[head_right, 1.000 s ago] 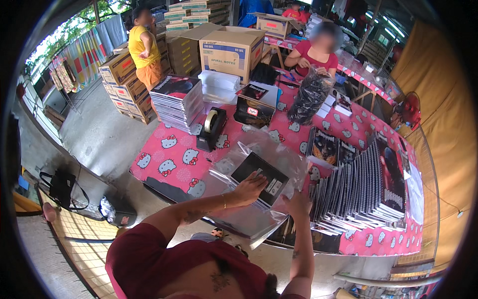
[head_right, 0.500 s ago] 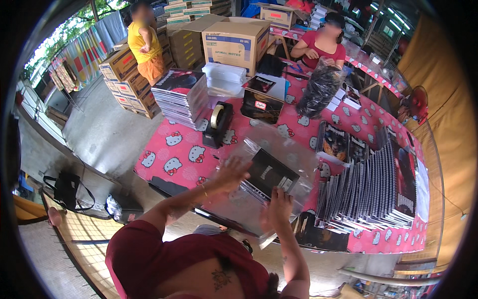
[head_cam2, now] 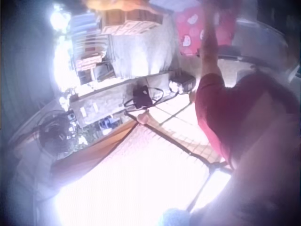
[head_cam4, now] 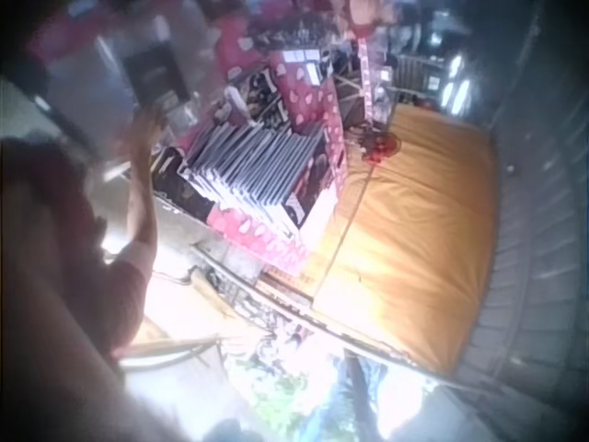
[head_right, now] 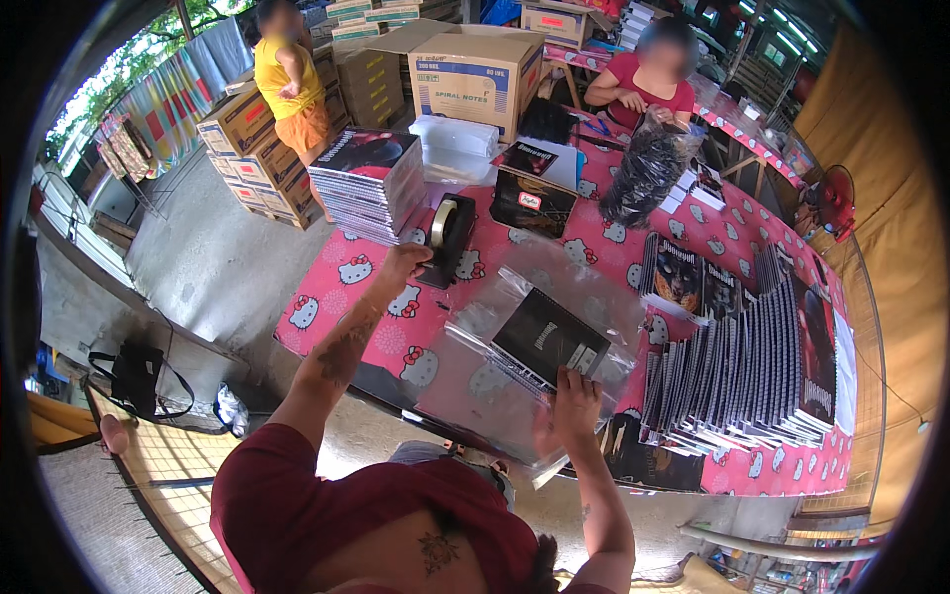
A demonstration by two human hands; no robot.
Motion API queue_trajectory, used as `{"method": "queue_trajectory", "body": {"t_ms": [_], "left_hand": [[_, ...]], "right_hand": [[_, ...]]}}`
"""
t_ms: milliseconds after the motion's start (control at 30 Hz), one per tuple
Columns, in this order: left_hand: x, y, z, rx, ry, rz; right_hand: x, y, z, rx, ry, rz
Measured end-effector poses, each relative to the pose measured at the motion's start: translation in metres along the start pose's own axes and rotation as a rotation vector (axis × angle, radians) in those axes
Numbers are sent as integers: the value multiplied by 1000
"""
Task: The person places spiral-bound notebooks into clear plastic sleeves one at a time, folds the top edges, and stacks the wrapped items on the table. The person repeats this process for multiple notebooks throughout the clip.
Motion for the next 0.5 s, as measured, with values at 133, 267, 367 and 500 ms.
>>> {"method": "queue_trajectory", "body": {"t_ms": [133,267,367,500], "left_hand": [[-1,42,-39,-86,-57,-265],[-34,36,-19,493,-305,872],[-26,9,-24,622,-345,1376],[103,-14,-123,547,332,695]], "right_hand": [[-1,-2,-4,-4,-43,18],[-3,1,0,-66,-61,22],[-2,-4,-5,-48,-39,17],[-1,-5,-5,-50,-104,32]]}}
Point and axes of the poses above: each hand's wrist, its own z-axis towards the middle knuckle, its own x-axis out of the palm, y = z × x, the point moved 4 cm from there along z, towards the middle knuckle, and after that the axes turned 9 degrees about -y, right-handed, at the moved point
